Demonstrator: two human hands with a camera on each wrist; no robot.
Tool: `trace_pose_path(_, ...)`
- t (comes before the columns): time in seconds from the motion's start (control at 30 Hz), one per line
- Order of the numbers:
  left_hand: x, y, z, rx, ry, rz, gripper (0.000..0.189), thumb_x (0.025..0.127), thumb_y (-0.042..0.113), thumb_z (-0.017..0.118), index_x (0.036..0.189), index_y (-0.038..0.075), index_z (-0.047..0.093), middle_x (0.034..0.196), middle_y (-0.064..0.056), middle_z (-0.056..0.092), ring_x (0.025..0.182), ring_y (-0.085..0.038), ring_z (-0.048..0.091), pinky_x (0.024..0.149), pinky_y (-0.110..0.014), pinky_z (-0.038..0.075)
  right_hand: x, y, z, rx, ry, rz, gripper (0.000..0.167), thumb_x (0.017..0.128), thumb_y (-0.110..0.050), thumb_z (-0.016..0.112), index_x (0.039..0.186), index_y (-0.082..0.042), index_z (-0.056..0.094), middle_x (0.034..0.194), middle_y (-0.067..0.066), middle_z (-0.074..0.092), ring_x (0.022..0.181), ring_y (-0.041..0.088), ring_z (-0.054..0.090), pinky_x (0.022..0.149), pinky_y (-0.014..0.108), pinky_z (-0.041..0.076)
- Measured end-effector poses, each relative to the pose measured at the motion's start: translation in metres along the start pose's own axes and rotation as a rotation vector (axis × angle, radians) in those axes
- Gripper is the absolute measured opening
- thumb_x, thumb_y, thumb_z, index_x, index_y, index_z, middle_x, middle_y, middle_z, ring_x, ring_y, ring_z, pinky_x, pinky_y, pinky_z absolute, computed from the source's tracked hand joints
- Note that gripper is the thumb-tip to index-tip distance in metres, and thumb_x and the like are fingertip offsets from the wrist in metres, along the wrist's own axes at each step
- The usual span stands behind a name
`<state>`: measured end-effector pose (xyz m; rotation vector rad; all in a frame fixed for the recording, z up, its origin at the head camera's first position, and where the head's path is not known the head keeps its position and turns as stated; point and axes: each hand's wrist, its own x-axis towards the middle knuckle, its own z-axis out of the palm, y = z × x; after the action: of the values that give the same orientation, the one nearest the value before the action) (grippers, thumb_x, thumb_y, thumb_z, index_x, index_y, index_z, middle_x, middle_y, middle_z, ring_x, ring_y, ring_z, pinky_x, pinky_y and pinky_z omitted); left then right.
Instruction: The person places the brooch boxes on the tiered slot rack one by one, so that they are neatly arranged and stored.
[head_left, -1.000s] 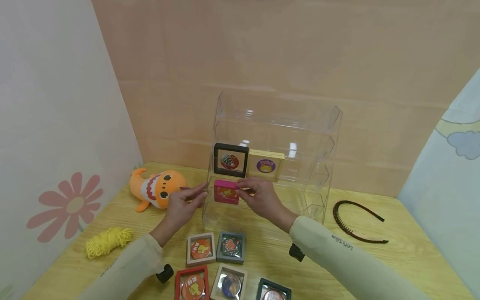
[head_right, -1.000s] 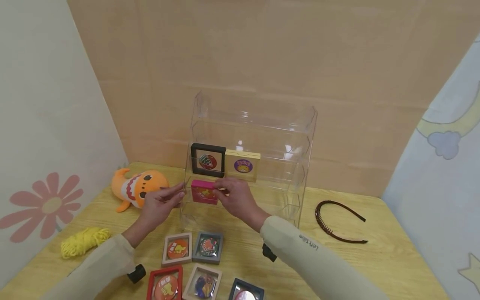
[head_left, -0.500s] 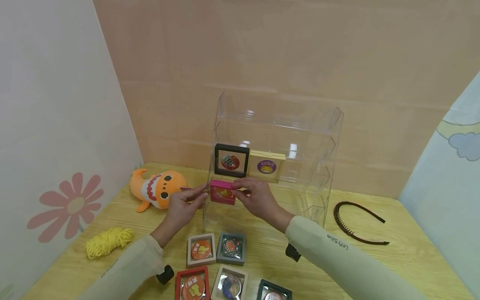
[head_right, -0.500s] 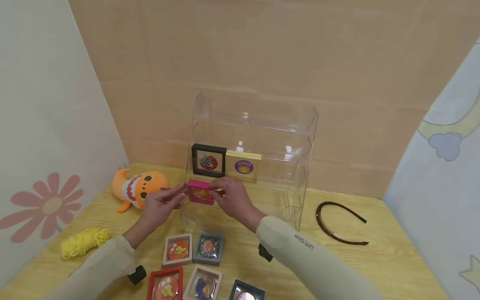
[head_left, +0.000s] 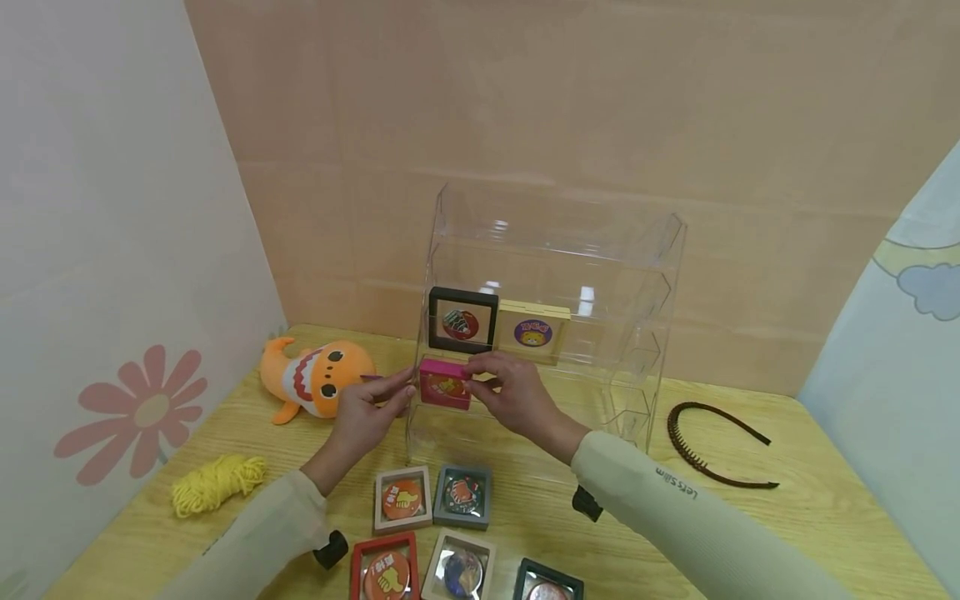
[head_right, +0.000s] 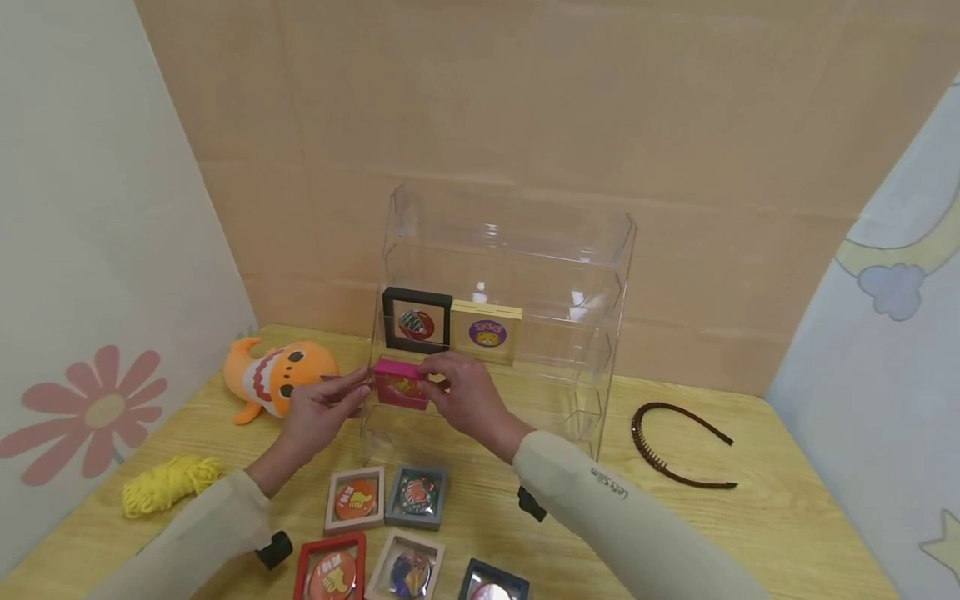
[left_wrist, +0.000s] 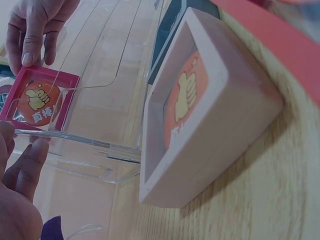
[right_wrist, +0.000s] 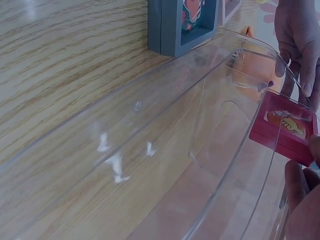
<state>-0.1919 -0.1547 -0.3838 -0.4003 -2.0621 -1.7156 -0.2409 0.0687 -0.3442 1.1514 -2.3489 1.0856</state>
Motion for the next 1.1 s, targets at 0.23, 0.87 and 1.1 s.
trace_pose_path(0.23,0.002,-0.017,0.000,-0.030,0.005,0.013,0.027,0.086,-0.008,0.064,0.114,-0.007,0.065,0.106,-0.022,0.065,0.084,-0.035,0.067,0.060,-0.032,0.059,0.000,0.002,-0.003,-0.017,-0.013,-0.021,0.015,0.083,-0.001,0.072,0.099,-0.001,0.072,0.103,0.009,0.066,0.091,0.024,0.065,0.067,0.016,0.056)
trace_pose_path(0.87,-0.003,-0.019,-0.004,-0.030,-0.001,0.047,0.026,0.087,-0.004,0.064,0.113,-0.008,0.064,0.109,-0.021,0.064,0.085,-0.014,0.068,0.060,-0.032,0.059,-0.053,-0.026,-0.033,-0.144,-0.134,-0.208,0.026,0.082,-0.020,0.077,0.102,-0.005,0.070,0.112,0.008,0.064,0.101,0.020,0.062,0.085,0.033,0.055)
trace_pose_path(1.1,-0.005,0.002,-0.001,-0.032,-0.016,0.029,0.026,0.088,-0.008,0.062,0.113,-0.012,0.062,0.110,-0.023,0.062,0.086,-0.014,0.067,0.062,-0.033,0.059,-0.092,-0.040,-0.035,-0.136,-0.313,-0.196,0.023,0.085,-0.024,0.074,0.102,-0.008,0.070,0.109,0.003,0.063,0.099,0.014,0.061,0.084,0.028,0.054)
